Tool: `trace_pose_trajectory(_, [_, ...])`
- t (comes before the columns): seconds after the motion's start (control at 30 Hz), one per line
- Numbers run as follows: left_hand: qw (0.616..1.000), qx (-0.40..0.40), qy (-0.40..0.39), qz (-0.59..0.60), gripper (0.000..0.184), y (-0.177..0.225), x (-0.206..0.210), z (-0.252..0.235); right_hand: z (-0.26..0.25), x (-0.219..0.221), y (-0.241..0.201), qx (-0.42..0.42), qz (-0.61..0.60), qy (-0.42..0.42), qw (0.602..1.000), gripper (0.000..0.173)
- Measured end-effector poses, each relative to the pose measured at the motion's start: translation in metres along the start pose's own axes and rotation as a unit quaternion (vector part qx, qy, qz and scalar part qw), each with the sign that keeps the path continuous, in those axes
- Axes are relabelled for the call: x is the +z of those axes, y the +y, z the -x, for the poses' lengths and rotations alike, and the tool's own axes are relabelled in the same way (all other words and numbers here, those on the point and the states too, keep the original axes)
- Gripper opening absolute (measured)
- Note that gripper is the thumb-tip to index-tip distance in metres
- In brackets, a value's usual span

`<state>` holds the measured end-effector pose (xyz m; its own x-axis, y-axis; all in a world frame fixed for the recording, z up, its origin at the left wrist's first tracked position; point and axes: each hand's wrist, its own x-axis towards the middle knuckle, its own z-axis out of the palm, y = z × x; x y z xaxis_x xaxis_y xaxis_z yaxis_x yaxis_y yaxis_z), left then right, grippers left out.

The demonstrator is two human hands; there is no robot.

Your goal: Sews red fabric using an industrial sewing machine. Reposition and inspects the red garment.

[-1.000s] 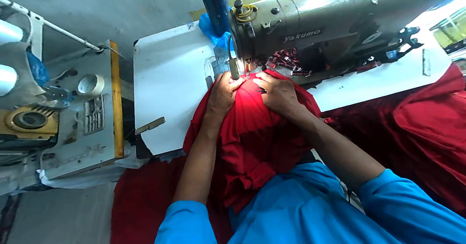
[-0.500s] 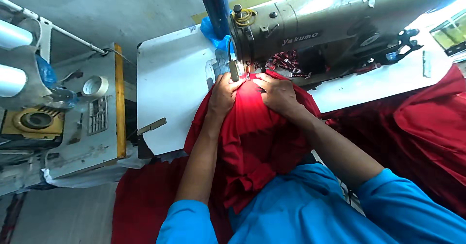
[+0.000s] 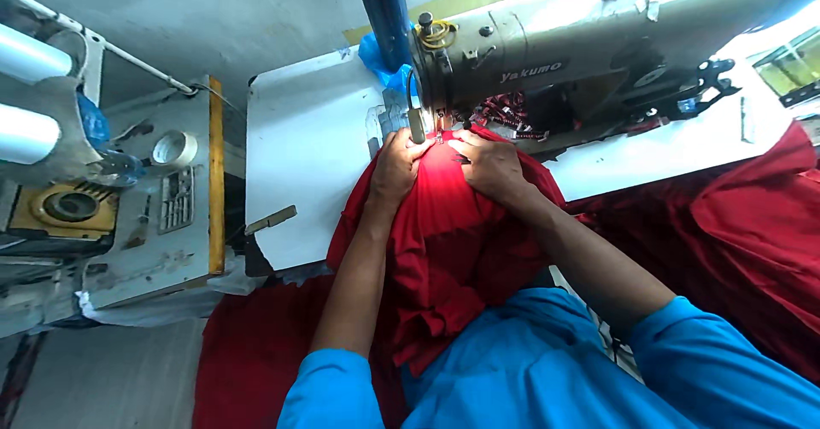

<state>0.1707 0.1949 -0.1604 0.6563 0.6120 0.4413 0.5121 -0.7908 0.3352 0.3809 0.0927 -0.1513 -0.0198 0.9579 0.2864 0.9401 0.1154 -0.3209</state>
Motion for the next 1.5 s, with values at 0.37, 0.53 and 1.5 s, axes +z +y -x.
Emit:
trace_pose_trajectory(0.37, [1.000,0.011,0.008,-0.002,0.038,-0.001,0.000,0.001,-0.001,0.000,0.000,-0.002,0.002,-0.004,1.000,0.039])
trace_pose_trajectory(0.53, [1.000,0.002,0.008,0.000,0.038,0.000,0.002,0.002,0.000,0.001,0.001,-0.006,0.000,-0.001,1.000,0.037])
trace_pose_trajectory(1.5, [1.000,-0.004,0.007,0.002,0.038,-0.001,0.003,0.001,0.115,-0.103,0.146,0.204,0.078,0.181,0.959,0.049])
